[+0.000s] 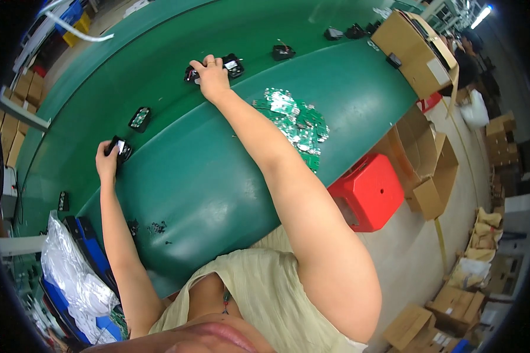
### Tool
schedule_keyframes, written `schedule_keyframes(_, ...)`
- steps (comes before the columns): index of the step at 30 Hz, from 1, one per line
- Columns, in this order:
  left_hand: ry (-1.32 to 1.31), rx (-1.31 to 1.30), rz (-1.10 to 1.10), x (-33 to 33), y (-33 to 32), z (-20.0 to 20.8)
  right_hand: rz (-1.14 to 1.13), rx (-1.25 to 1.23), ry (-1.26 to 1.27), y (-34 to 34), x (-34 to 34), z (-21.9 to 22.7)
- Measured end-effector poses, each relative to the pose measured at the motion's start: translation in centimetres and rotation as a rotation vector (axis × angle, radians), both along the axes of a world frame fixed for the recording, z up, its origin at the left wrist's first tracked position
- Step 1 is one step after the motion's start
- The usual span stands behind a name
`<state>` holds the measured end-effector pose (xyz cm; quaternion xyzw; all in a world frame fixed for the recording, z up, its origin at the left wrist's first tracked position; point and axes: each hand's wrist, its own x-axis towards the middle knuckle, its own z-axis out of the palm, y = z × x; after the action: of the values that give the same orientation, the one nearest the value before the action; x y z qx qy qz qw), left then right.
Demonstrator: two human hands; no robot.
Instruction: The person assembles circuit boards into plastic housings by hand.
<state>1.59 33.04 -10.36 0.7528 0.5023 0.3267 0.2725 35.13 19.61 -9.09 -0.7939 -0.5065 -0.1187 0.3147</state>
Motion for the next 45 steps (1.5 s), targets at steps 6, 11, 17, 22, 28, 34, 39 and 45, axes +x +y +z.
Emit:
schedule_keyframes(6,-0.282,-0.043,-0.047,1.5,-5.0,3.0,0.163,0.097,0.171,-4.5,0.1,1.8)
schedule_keyframes(11,-0.165,-0.153,-0.497,8.4,-14.4,3.9,0.276,-0.007,0.186,-9.1,-1.4,3.1)
schedule_keyframes(17,0.087,0.037,-0.595,13.8,-19.3,3.3,0.354,-0.207,0.027,-11.8,-1.4,3.6)
schedule_keyframes(22,0.120,0.012,-0.723,14.8,-20.0,5.0,0.384,-0.076,0.081,-15.6,-0.7,5.5)
schedule_keyframes(28,-0.147,0.114,-0.497,19.2,-14.0,7.1,0.032,0.112,0.230,-20.2,1.5,5.0)
schedule_keyframes(34,0.003,0.540,-0.550,28.1,-8.8,3.5,0.019,0.243,0.298,-22.4,0.4,6.0)
schedule_keyframes(39,0.322,0.210,-0.603,31.9,-7.8,2.0,-0.134,0.168,0.231,-24.0,-0.6,5.1)
schedule_keyframes(45,0.202,0.192,-0.584,30.9,-7.5,1.2,-0.193,-0.203,-0.021,-22.8,0.8,3.1)
